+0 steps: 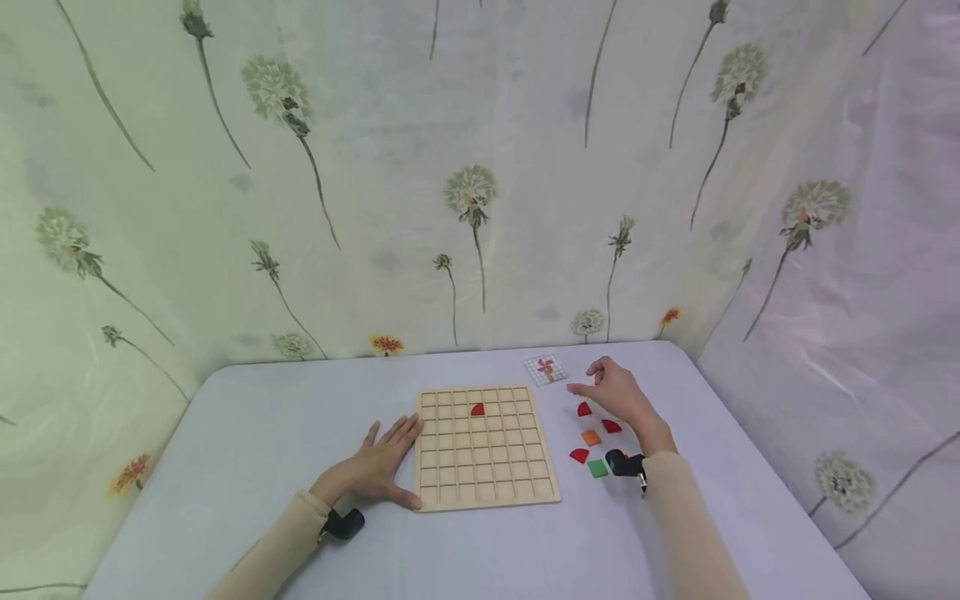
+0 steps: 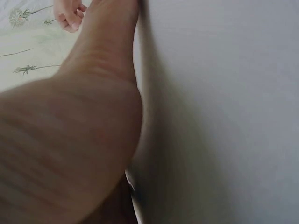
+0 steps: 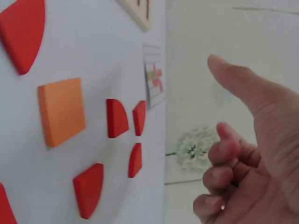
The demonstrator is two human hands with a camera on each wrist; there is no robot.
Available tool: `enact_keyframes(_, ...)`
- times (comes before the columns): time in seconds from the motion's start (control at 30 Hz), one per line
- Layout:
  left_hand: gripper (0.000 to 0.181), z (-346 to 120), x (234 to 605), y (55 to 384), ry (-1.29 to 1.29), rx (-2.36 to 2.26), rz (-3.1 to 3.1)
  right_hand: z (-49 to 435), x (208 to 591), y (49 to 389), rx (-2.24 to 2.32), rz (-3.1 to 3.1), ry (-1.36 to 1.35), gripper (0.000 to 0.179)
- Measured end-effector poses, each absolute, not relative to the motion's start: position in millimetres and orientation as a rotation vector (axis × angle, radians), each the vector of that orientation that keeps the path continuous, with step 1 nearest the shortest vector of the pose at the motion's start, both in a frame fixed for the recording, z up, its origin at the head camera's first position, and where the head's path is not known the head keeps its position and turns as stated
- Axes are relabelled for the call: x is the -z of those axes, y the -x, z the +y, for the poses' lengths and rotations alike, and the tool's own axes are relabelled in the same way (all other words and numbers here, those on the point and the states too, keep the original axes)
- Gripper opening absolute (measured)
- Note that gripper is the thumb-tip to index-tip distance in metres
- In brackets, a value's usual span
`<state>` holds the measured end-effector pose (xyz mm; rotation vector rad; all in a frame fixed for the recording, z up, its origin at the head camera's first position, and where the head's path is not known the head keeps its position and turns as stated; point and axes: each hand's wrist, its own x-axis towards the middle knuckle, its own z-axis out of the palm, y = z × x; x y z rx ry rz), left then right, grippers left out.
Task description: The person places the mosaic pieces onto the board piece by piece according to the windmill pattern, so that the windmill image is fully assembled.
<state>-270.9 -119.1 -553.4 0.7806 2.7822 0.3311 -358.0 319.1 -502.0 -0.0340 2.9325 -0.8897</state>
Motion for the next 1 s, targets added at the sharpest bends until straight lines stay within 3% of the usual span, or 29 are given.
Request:
enact_keyframes(0.2,0.130,-119.8,552.2,270.8,-0.779,-0.340,2.780,319.1,492.6,352.8,0.804,2.933,-0.089,0.066)
enact_keyframes(0.73,0.130,-119.3,552.8,270.0,-0.800,-0.336,2.790,318.4,517.5,352.0,0.750,2.811,-0.056,0.026)
enact_keyframes(1.0,0.131,-119.1,554.3,271.2,-0.785,-0.324,2.790,315.0,517.4,354.6,0.761,2.801,0.016,0.023)
